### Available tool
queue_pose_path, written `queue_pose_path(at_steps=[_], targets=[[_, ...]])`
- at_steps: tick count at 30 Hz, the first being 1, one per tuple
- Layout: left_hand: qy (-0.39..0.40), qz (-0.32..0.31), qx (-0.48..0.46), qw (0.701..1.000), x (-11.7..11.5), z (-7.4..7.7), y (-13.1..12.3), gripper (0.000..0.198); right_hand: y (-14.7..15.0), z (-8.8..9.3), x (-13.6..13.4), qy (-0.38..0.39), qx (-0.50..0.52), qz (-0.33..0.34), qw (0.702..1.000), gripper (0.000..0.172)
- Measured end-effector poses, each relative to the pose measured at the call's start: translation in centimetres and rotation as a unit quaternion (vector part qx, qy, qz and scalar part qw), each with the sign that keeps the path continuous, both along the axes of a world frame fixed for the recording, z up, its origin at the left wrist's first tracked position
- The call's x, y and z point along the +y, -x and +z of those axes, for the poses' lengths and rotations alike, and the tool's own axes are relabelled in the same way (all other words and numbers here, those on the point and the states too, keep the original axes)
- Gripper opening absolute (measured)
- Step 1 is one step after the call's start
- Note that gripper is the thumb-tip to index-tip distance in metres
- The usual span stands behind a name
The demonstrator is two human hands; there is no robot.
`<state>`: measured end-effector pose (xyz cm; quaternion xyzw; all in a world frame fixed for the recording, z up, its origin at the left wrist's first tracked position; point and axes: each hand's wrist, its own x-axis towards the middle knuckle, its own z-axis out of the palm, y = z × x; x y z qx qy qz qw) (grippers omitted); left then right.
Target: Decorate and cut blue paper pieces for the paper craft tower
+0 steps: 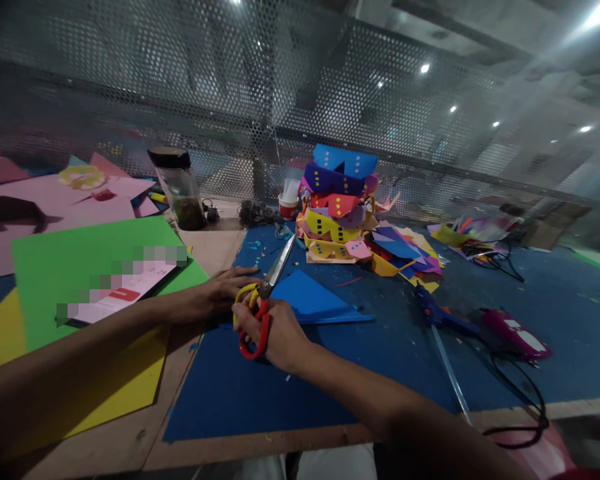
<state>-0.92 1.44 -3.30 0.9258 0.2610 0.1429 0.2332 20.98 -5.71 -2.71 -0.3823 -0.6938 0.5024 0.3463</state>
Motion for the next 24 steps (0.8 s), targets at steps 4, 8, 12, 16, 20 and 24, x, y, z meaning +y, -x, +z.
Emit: queue_pose_path(at_steps=[4,8,12,16,20,24], targets=[[-0.018,0.002,-0.020,1.000,-0.1,0.0,-0.1,0.033,0.7,-0.3,0.2,-0.006,-0.001,-0.006,1.000,0.045],[-0.018,0.000,-0.022,1.000,0.0,0.1,-0.3,0.032,1.2,-0.7,0.3,-0.014,0.014,-0.011,1.000,0.044],[-0.016,-0.005,-0.017,1.000,0.3,-0.1,-0.2,0.031,1.1,-0.9,0.2,-0.015,0.019,-0.011,1.000,0.043],[-0.016,-0.002,-0.016,1.000,0.5,-0.4,-0.1,0.035,1.3,-0.9,0.2,-0.016,0.011,-0.020,1.000,0.043],[-0.020,-0.001,-0.022,1.000,0.7,-0.8,-0.2,0.033,1.3,-0.8,0.2,-0.020,0.015,-0.019,1.000,0.042],[-0.023,-0.001,-0.022,0.999,1.0,-1.1,-0.2,0.033,1.4,-0.8,-0.1,-0.022,0.005,-0.014,1.000,0.043]])
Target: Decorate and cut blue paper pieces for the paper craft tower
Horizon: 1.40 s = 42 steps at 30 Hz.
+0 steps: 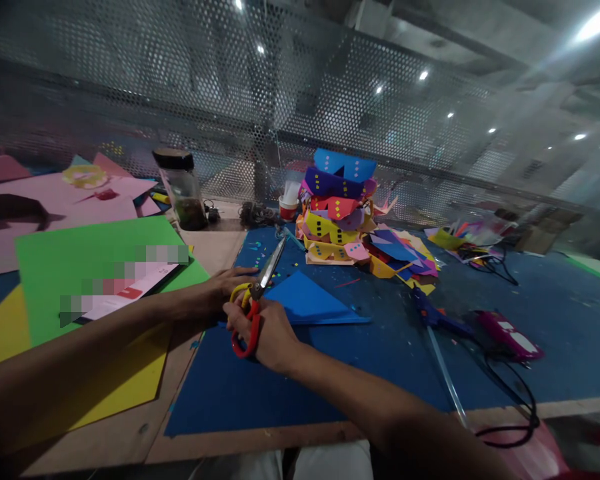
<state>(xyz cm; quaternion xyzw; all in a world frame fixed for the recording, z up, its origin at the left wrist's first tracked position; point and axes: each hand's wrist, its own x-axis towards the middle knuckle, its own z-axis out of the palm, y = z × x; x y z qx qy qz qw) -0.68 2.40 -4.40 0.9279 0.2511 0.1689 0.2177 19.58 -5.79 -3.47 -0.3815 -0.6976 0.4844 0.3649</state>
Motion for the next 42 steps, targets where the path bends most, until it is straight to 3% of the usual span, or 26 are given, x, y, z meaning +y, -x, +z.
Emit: queue_pose_path(at_steps=[7,16,25,33,42], targets=[[0.001,0.005,0.000,1.000,0.2,-0.3,0.2,0.035,0.4,0.1,-0.3,0.001,-0.005,0.005,1.000,0.042],[-0.003,0.003,-0.011,1.000,1.4,-2.0,0.7,0.038,0.6,0.2,-0.4,0.025,0.027,0.020,0.999,0.039],[0.001,0.005,-0.004,1.000,0.4,-0.7,0.5,0.043,0.8,0.0,-0.5,0.048,0.046,0.007,0.998,0.040],[0.002,0.002,0.013,1.000,0.4,-0.4,0.0,0.033,0.1,0.5,-0.7,0.019,-0.017,-0.036,0.999,0.044],[0.005,-0.006,0.022,1.000,0.0,-0.1,0.5,0.034,-1.6,0.9,-0.7,0.042,-0.009,-0.077,0.996,0.048]])
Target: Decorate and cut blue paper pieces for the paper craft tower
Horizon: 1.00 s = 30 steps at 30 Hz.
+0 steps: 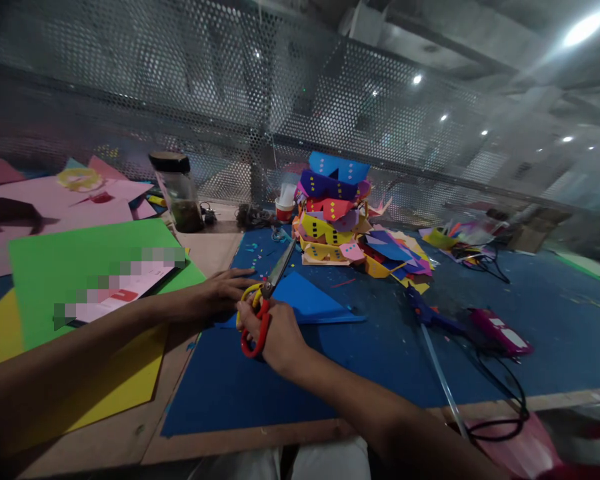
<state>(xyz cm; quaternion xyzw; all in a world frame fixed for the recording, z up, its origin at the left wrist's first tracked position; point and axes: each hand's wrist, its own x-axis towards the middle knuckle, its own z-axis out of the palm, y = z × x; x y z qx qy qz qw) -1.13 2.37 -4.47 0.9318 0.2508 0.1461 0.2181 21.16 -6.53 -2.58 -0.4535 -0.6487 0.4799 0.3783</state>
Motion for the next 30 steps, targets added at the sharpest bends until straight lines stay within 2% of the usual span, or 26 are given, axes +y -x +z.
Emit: queue_pose_path(at_steps=[5,8,11,13,15,18,21,25,30], targets=[[0.002,-0.006,0.001,1.000,-0.1,0.3,0.0,0.034,-1.4,-0.2,-0.1,-0.022,-0.006,0.002,1.000,0.050],[0.006,-0.004,0.013,1.000,-0.4,0.9,0.0,0.036,-2.6,0.1,-0.1,-0.031,-0.027,-0.021,0.999,0.051],[0.020,0.007,0.025,0.999,-0.9,1.5,-0.2,0.037,-4.4,1.6,0.0,-0.035,-0.069,-0.043,0.996,0.051],[0.029,0.017,0.021,0.999,-1.1,1.7,-0.3,0.037,-6.0,3.2,0.1,-0.060,-0.138,-0.057,0.987,0.048],[0.031,0.023,0.016,0.999,-1.2,1.7,-0.5,0.038,-8.0,4.8,0.4,-0.094,-0.297,-0.093,0.946,0.039],[0.021,0.020,0.006,1.000,-1.1,1.3,-0.7,0.037,-10.9,6.4,1.0,-0.094,-0.502,-0.141,0.848,0.033],[0.012,0.015,-0.023,1.000,-1.0,1.1,-0.7,0.034,-13.5,6.7,1.7,-0.070,-0.596,-0.149,0.786,0.032],[0.004,0.022,-0.082,0.996,-1.6,1.4,-0.9,0.031,-16.7,6.6,2.3,-0.036,-0.641,-0.140,0.754,0.025],[-0.002,0.026,-0.118,0.993,-2.6,1.7,-1.5,0.025,-19.2,6.5,3.0,-0.012,-0.653,-0.113,0.749,0.032]])
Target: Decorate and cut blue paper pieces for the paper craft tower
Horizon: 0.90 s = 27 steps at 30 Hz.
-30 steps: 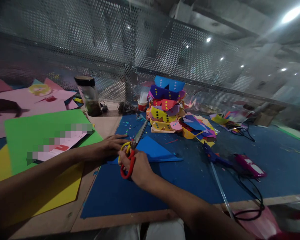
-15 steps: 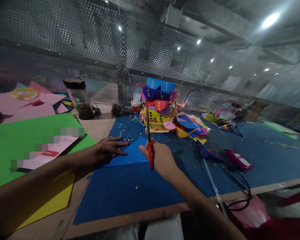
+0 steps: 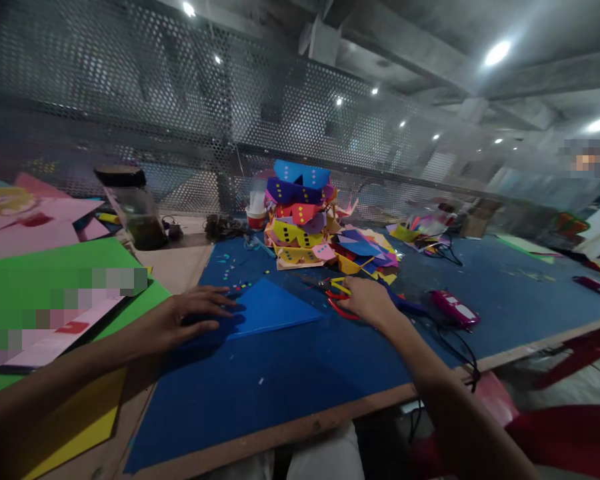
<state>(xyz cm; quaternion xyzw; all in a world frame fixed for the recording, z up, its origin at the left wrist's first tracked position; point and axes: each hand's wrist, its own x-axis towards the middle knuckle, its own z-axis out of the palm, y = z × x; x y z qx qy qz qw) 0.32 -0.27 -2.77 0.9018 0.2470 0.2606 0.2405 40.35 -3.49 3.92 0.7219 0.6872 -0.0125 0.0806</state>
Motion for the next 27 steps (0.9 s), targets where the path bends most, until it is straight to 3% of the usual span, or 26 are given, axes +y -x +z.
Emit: queue_pose_path(at_steps=[6,11,17,22,24,27], targets=[[-0.035,-0.008,0.057,0.998,-1.2,-0.3,-0.4,0.032,-0.4,-0.5,1.4,0.028,0.014,0.019,0.999,0.042],[-0.064,-0.013,0.069,0.995,-1.6,-0.3,-0.5,0.022,-0.4,-0.8,2.3,0.038,0.027,0.057,0.997,0.039],[-0.089,-0.006,0.088,0.992,-1.8,-0.6,-0.4,0.016,1.0,0.0,0.3,-0.015,0.045,0.096,0.994,0.035],[-0.088,0.011,0.078,0.993,-2.1,-0.7,-0.6,0.013,4.6,-0.3,-3.2,-0.060,0.181,0.242,0.952,0.016],[-0.075,0.020,0.070,0.994,-2.2,-0.6,-0.7,0.013,6.0,-1.0,-4.0,-0.060,0.207,0.295,0.931,0.019],[-0.051,0.037,0.060,0.996,-2.3,-0.5,-0.9,0.010,7.8,-2.1,-4.1,-0.055,0.169,0.332,0.926,0.024]])
